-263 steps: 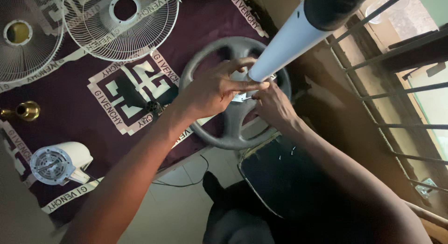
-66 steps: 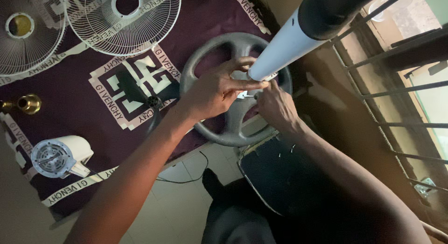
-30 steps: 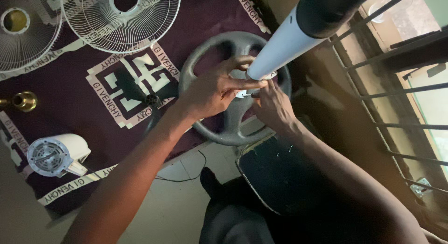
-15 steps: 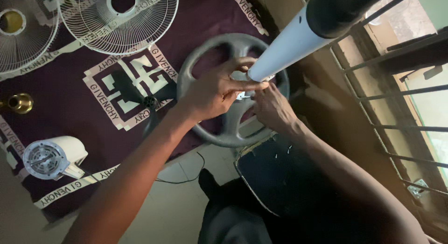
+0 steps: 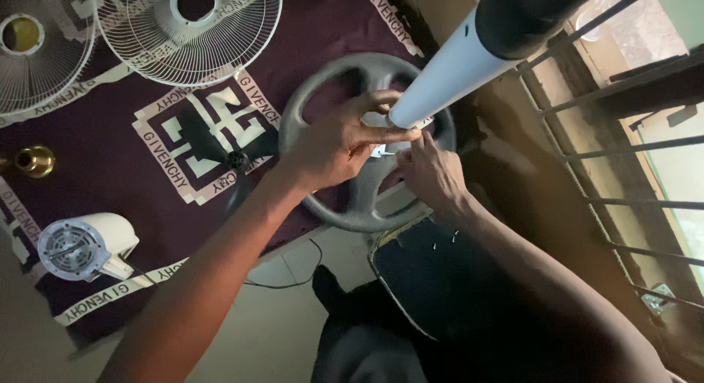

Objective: The person services a pedestal fan lying on a bed. They hold the fan head against the white pole, tighten the mounting bracket by hand and with a screwdriver, then lift the pole assembly away and handle the round fan motor housing, positioning it on the bed.

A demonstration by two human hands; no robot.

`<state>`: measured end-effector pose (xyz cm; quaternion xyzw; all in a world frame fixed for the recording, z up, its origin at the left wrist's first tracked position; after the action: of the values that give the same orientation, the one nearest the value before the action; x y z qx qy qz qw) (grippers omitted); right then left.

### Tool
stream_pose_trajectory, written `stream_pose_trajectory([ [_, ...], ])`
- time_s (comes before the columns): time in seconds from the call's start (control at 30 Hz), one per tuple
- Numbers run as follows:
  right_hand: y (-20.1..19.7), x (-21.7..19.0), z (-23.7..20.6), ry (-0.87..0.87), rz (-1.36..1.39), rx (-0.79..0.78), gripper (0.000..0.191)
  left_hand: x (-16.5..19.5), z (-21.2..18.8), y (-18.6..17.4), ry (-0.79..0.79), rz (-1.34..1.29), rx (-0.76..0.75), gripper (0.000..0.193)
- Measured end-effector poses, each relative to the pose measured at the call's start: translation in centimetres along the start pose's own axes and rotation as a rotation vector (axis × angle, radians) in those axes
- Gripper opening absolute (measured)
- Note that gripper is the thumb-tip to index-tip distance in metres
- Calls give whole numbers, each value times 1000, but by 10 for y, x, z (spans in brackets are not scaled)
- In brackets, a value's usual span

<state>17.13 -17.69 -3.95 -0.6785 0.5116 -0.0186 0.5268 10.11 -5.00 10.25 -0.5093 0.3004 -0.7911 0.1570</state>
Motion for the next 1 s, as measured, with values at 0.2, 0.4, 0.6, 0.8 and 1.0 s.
stream_pose_trajectory([
  [0.2, -17, -47, -16, -418, -320, 266, 54, 2, -4, -3, -6, -8, 19, 54],
  [0.4, 3, 2, 4, -53, -167, 7, 43, 4, -2, -1, -17, 36, 20, 50],
  [0.6, 1, -29, -11, -360, -431, 191, 40, 2, -5, -3, -24, 17, 27, 51],
  [0.8, 2, -13, 0, -183, -201, 71, 54, 2, -1, 1, -26, 41, 16, 50],
  [1.0, -9, -10, -3, -112, -123, 59, 62, -1, -2, 1, -11, 15, 17, 52],
])
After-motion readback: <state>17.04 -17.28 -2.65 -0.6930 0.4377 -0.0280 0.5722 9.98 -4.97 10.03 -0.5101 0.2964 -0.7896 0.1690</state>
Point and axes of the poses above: each hand's wrist, its own z-axis towards the middle knuckle, its own y-axis out of the palm, x = y × z, the point moved 10 cm from there along z, towards the middle knuckle, and after that the axes turned 11 degrees about -x, right-handed, at the moved point
